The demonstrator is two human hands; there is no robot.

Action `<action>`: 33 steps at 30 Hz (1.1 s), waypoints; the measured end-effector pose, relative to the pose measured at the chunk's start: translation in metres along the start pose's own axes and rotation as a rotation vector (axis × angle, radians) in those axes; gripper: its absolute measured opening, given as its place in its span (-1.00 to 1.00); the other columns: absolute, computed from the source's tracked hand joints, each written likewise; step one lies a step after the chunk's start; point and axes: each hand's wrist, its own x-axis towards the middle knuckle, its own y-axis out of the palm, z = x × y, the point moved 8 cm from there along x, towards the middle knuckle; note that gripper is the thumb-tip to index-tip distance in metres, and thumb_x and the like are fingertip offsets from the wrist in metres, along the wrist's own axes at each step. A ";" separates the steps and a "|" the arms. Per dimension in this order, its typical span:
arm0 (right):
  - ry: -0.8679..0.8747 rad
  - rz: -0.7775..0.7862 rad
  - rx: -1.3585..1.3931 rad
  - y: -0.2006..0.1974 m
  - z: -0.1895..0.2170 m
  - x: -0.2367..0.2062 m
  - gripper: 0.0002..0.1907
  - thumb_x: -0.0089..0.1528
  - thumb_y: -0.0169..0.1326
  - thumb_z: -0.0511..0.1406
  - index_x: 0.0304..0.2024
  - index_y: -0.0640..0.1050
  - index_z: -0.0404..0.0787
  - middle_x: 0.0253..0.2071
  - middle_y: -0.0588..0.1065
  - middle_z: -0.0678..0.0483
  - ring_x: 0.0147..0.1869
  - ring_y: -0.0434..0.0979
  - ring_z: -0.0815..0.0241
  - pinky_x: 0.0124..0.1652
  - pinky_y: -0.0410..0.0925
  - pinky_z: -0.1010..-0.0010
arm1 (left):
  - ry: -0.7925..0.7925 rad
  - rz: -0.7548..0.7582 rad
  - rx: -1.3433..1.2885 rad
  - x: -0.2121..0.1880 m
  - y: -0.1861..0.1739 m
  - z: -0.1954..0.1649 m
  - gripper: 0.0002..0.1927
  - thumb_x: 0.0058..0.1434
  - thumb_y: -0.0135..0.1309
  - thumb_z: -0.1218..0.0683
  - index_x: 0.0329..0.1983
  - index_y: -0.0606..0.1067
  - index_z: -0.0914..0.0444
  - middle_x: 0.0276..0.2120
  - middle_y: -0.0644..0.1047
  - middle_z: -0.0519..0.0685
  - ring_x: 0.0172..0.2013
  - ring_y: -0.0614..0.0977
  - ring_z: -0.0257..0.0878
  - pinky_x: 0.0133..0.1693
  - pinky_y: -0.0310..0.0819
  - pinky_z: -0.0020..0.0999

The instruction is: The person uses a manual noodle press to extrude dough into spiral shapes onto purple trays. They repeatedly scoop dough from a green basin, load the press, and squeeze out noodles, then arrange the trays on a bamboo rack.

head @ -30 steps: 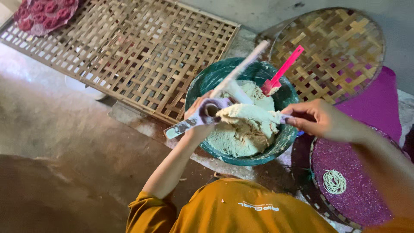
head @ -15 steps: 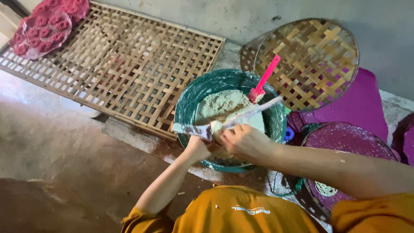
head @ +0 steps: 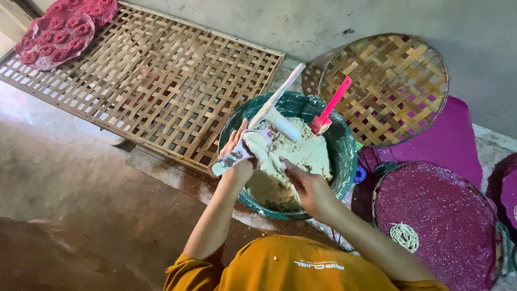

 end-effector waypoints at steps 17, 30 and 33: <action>0.506 0.370 -0.347 -0.053 -0.053 0.000 -0.52 0.36 0.02 -0.06 0.34 0.54 0.19 -0.60 0.46 -0.18 -0.56 0.31 0.19 -0.45 0.26 0.33 | -0.240 0.166 0.109 -0.014 0.018 0.059 -0.36 0.41 0.03 0.09 0.55 0.27 0.27 0.09 0.52 0.14 -0.13 0.61 0.04 -0.19 0.57 -0.18; 0.341 0.743 -0.514 -0.072 0.055 0.046 -0.58 0.32 -0.08 0.03 0.07 0.61 0.09 -0.42 0.60 -0.10 -0.35 0.66 -0.03 -0.22 0.42 0.13 | -0.159 0.243 -0.599 -0.028 0.011 0.000 -0.32 0.13 0.34 0.00 0.31 0.42 0.22 0.12 0.58 0.07 0.06 0.66 -0.10 0.11 0.57 -0.24; 0.327 0.685 -0.384 -0.092 0.047 0.053 -0.56 0.23 -0.01 0.01 0.06 0.63 0.05 -0.35 0.63 0.05 -0.26 0.62 0.06 -0.24 0.43 0.19 | -0.218 0.251 -0.517 -0.023 -0.006 0.013 -0.29 0.09 0.36 -0.03 0.30 0.44 0.25 0.08 0.61 0.04 -0.01 0.68 -0.12 0.05 0.59 -0.25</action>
